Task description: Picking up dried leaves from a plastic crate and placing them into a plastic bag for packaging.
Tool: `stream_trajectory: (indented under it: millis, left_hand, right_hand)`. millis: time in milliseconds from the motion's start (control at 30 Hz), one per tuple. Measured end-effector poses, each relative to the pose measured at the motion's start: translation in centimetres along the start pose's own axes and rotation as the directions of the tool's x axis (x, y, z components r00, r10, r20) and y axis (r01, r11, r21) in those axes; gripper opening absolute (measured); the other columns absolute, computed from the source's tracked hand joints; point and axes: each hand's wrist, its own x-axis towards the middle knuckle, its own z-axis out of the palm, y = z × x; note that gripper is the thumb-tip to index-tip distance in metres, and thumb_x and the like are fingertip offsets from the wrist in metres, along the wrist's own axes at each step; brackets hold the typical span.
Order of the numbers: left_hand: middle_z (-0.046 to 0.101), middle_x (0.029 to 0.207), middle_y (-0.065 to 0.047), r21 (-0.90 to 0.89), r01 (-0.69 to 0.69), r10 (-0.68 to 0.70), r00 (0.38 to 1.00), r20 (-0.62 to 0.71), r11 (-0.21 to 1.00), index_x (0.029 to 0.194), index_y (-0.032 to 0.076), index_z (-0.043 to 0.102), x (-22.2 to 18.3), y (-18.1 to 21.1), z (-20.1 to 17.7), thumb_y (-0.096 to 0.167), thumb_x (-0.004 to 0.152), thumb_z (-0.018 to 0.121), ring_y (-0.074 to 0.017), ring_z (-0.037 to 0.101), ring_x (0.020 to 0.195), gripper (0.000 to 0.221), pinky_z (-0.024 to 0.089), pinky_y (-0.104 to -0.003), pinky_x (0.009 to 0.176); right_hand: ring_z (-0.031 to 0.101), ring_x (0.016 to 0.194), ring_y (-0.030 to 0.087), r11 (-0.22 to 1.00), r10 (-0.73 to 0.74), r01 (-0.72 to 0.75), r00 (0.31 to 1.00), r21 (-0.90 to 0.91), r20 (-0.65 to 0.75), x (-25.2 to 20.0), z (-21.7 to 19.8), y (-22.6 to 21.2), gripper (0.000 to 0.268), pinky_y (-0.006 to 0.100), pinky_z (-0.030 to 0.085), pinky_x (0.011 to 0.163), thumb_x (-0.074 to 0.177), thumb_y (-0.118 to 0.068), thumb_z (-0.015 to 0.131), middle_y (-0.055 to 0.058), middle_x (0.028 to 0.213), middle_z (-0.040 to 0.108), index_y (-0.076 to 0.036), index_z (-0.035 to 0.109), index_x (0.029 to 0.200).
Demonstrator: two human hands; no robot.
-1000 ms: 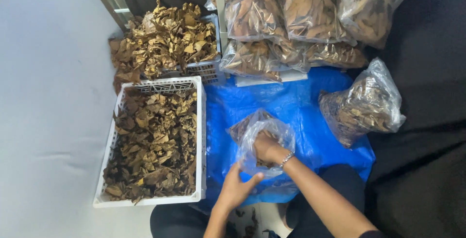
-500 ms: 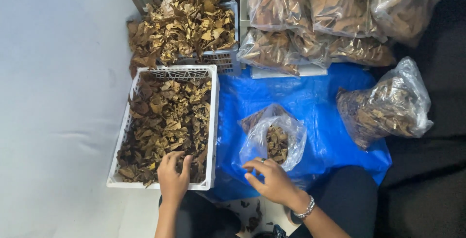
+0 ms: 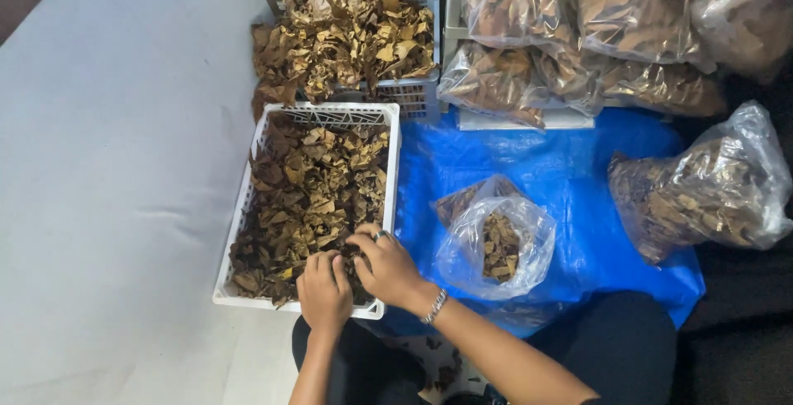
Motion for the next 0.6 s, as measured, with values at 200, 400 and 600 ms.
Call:
stream_trajectory:
  millis: [200, 400, 600]
  left_hand:
    - [0.066, 0.109, -0.007, 0.009, 0.009, -0.009, 0.998, -0.061, 1.000, 0.113, 0.010, 0.064, -0.1, -0.4, 0.8, 0.028, 0.101, 0.050, -0.0288, 0.063, 0.089, 0.026, 0.046, -0.038, 0.084]
    - [0.065, 0.110, -0.008, -0.043, 0.020, -0.023, 0.997, -0.076, 0.999, 0.113, 0.008, 0.063, -0.4, -0.5, 0.8, 0.028, 0.103, 0.048, -0.0286, 0.062, 0.090, 0.028, 0.045, -0.038, 0.086]
    - [0.063, 0.110, -0.009, -0.018, 0.002, -0.003, 0.997, -0.081, 1.000, 0.114, 0.007, 0.062, -0.7, -1.0, 1.1, 0.037, 0.106, 0.042, -0.0295, 0.060, 0.088, 0.037, 0.044, -0.039, 0.084]
  right_hand:
    - [0.033, 0.144, 0.048, 0.944, 0.140, -0.056, 0.960, -0.324, 0.244, 6.0, 5.4, 5.4, 0.077, 0.051, 0.029, 0.118, 0.083, -0.021, 0.068, 0.030, 0.159, 0.030, 0.001, 0.038, 0.150]
    - [0.041, 0.140, 0.043, 0.744, 0.394, 0.090, 0.741, -0.663, 0.543, 7.0, 9.6, 8.8, 0.126, 0.058, 0.032, 0.112, 0.070, -0.048, 0.092, 0.027, 0.158, 0.036, -0.011, 0.017, 0.164]
    - [0.071, 0.066, 0.028, 0.707, 0.342, 0.108, 0.813, -0.699, 0.472, 5.6, 11.2, 10.2, 0.022, 0.040, 0.054, 0.057, 0.095, -0.018, 0.057, 0.011, 0.080, 0.074, -0.014, 0.065, 0.115]
